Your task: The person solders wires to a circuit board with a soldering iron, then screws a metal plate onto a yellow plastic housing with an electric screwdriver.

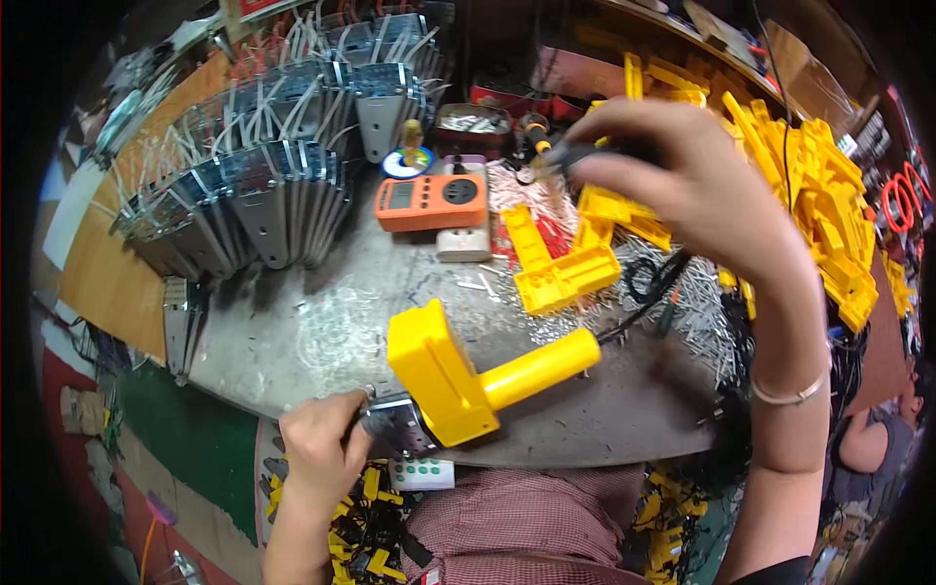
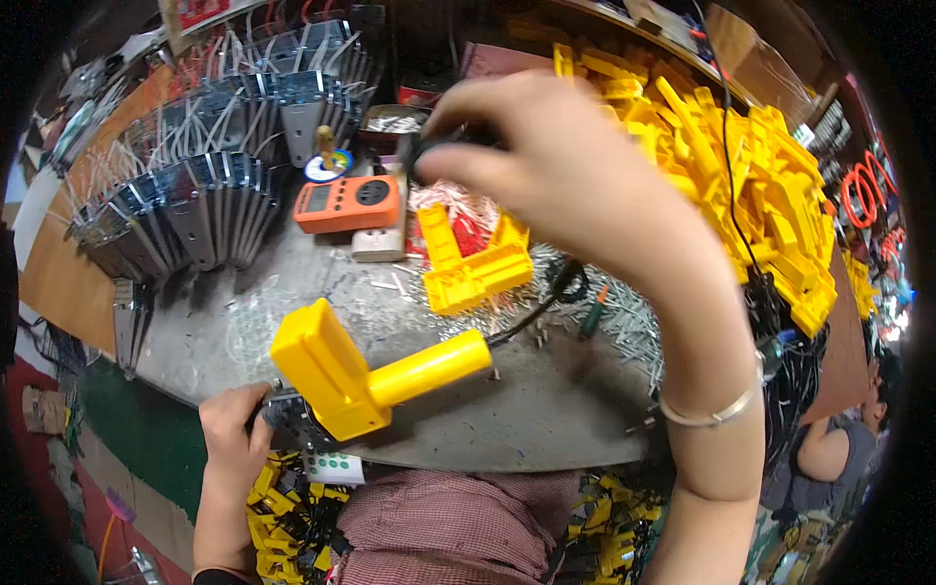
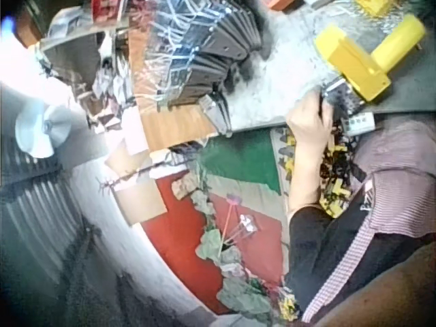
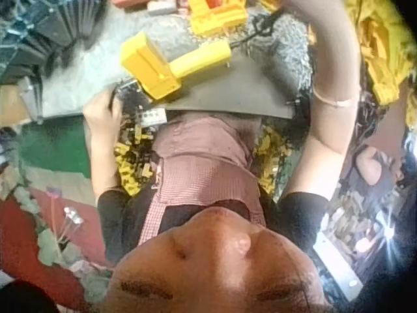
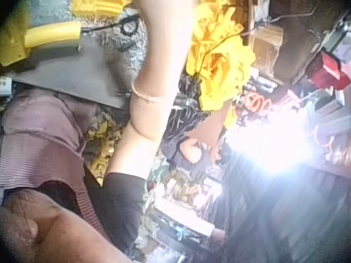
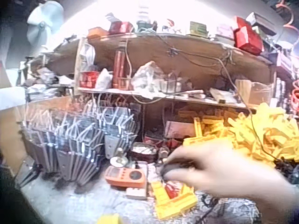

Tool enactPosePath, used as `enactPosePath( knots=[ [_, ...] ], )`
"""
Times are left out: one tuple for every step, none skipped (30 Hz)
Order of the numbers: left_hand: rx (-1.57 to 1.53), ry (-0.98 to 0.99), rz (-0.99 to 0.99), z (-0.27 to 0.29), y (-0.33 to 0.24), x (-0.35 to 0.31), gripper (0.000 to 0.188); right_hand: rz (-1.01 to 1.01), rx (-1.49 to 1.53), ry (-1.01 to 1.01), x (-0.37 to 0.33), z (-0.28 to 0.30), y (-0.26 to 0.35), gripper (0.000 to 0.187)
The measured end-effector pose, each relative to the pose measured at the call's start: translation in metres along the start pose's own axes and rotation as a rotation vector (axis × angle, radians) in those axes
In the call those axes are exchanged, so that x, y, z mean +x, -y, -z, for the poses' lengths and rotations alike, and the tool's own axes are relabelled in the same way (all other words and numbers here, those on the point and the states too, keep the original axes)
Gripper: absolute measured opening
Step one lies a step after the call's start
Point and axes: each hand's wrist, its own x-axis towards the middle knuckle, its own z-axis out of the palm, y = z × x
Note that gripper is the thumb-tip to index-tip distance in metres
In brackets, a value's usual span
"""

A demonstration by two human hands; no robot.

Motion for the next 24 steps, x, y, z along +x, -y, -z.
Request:
enactPosePath(
  knots=[
    [-0.040, 0.002, 0.059, 0.005, 0.007, 0.001, 0.016, -0.011, -0.090, 0.081, 0.018, -0.016, 0.005, 0.025],
    [-0.029, -0.007, 0.067, 0.006, 0.015, 0.002, 0.016, -0.029, -0.189, 0.164, 0.035, -0.035, 0.007, 0.024],
    [-0.008, -0.006, 0.091, 0.007, 0.023, 0.005, 0.015, -0.024, -0.289, 0.229, 0.050, -0.053, 0.006, 0.023],
    [0.016, -0.008, 0.115, 0.008, 0.029, 0.006, 0.015, -0.017, -0.389, 0.291, 0.064, -0.069, 0.002, 0.023],
    [0.046, -0.032, 0.112, 0.005, 0.037, 0.005, 0.020, -0.011, -0.428, 0.300, 0.076, -0.086, -0.003, 0.022],
    [0.042, -0.039, 0.113, 0.003, 0.039, 0.009, 0.020, -0.018, -0.480, 0.314, 0.084, -0.099, -0.011, 0.022],
    [0.111, -0.007, 0.102, -0.001, 0.038, 0.015, 0.024, -0.012, -0.485, 0.316, 0.091, -0.108, -0.018, 0.022],
    [0.179, 0.027, 0.089, -0.004, 0.040, 0.019, 0.027, -0.057, -0.532, 0.359, 0.097, -0.114, -0.027, 0.023],
    [0.181, 0.058, 0.122, -0.005, 0.045, 0.013, 0.032, -0.088, -0.568, 0.409, 0.103, -0.121, -0.024, 0.023],
    [0.182, 0.058, 0.142, -0.005, 0.047, 0.009, 0.032, -0.113, -0.516, 0.447, 0.107, -0.121, -0.024, 0.024],
    [0.198, 0.014, 0.116, -0.004, 0.045, 0.009, 0.032, -0.090, -0.517, 0.427, 0.109, -0.124, -0.023, 0.025],
    [0.211, -0.026, 0.090, -0.003, 0.045, 0.008, 0.032, -0.071, -0.517, 0.411, 0.110, -0.127, -0.022, 0.025],
    [0.207, -0.024, 0.101, -0.003, 0.048, 0.006, 0.033, -0.042, -0.513, 0.407, 0.110, -0.131, -0.022, 0.026],
    [0.201, -0.015, 0.119, -0.003, 0.049, 0.005, 0.033, -0.035, -0.507, 0.426, 0.110, -0.135, -0.024, 0.026],
    [0.195, -0.015, 0.122, -0.004, 0.049, 0.004, 0.033, -0.054, -0.460, 0.460, 0.112, -0.140, -0.029, 0.028],
    [0.186, -0.011, 0.123, -0.004, 0.048, 0.004, 0.034, -0.078, -0.413, 0.498, 0.112, -0.143, -0.035, 0.031],
    [0.173, -0.009, 0.125, -0.003, 0.048, 0.005, 0.037, -0.078, -0.344, 0.507, 0.114, -0.139, -0.043, 0.032],
    [0.168, 0.013, 0.143, -0.004, 0.049, 0.006, 0.037, -0.090, -0.388, 0.487, 0.112, -0.139, -0.041, 0.032],
    [0.166, -0.067, 0.078, -0.002, 0.049, 0.004, 0.038, -0.055, -0.461, 0.475, 0.112, -0.140, -0.035, 0.030],
    [0.163, -0.144, 0.013, 0.001, 0.046, -0.001, 0.040, -0.021, -0.532, 0.462, 0.111, -0.141, -0.030, 0.029],
    [0.156, -0.176, -0.045, 0.004, 0.043, -0.005, 0.042, 0.009, -0.589, 0.437, 0.109, -0.142, -0.028, 0.027],
    [0.142, -0.195, -0.101, 0.010, 0.037, -0.011, 0.040, 0.038, -0.645, 0.412, 0.105, -0.145, -0.028, 0.024],
    [0.077, -0.169, -0.108, 0.015, 0.027, -0.019, 0.037, 0.099, -0.683, 0.303, 0.098, -0.148, -0.037, 0.020],
    [0.014, -0.141, -0.101, 0.019, 0.015, -0.030, 0.034, 0.218, -0.726, 0.147, 0.088, -0.150, -0.038, 0.021]
  ],
)
